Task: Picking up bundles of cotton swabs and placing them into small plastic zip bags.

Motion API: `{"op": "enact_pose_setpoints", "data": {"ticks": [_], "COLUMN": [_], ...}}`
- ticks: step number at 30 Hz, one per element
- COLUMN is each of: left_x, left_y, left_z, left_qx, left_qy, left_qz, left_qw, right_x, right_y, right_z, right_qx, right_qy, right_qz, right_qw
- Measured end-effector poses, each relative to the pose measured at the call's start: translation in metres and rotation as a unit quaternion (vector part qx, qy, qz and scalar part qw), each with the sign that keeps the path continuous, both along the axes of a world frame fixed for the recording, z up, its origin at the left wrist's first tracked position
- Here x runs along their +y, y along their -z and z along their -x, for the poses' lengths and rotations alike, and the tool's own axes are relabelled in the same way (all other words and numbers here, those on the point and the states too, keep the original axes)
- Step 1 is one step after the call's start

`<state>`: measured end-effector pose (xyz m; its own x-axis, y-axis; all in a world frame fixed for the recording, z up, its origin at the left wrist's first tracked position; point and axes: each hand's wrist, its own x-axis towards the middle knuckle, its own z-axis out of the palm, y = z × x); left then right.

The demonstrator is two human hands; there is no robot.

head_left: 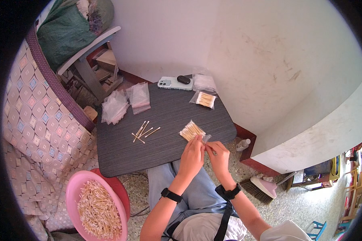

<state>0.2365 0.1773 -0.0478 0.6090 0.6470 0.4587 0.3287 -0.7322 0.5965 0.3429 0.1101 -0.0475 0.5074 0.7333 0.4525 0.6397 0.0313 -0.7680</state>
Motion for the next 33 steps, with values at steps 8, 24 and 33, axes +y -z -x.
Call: {"op": "enact_pose_setpoints", "data": {"ticks": [8,24,33], "left_x": [-0.003,-0.001,0.004], "left_y": [0.0,0.0,0.002], "left_z": [-0.001,0.005,0.008], "left_qx": [-0.04,-0.055,-0.058], "left_qy": [0.013,0.018,0.035], "left_qz": [0.023,0.074,0.078], "left_qw": [0.999,0.996,0.995], "right_x": [0.013,0.013,0.021], "right_y": [0.001,0.007,0.01], "right_z": [0.004,0.0,-0.014], "right_qx": [0.041,0.054,-0.089], "right_qy": [0.014,-0.001,-0.064], "right_qz": [0.018,-0.011,-0.059], "right_qw": [0.999,0.998,0.992]}}
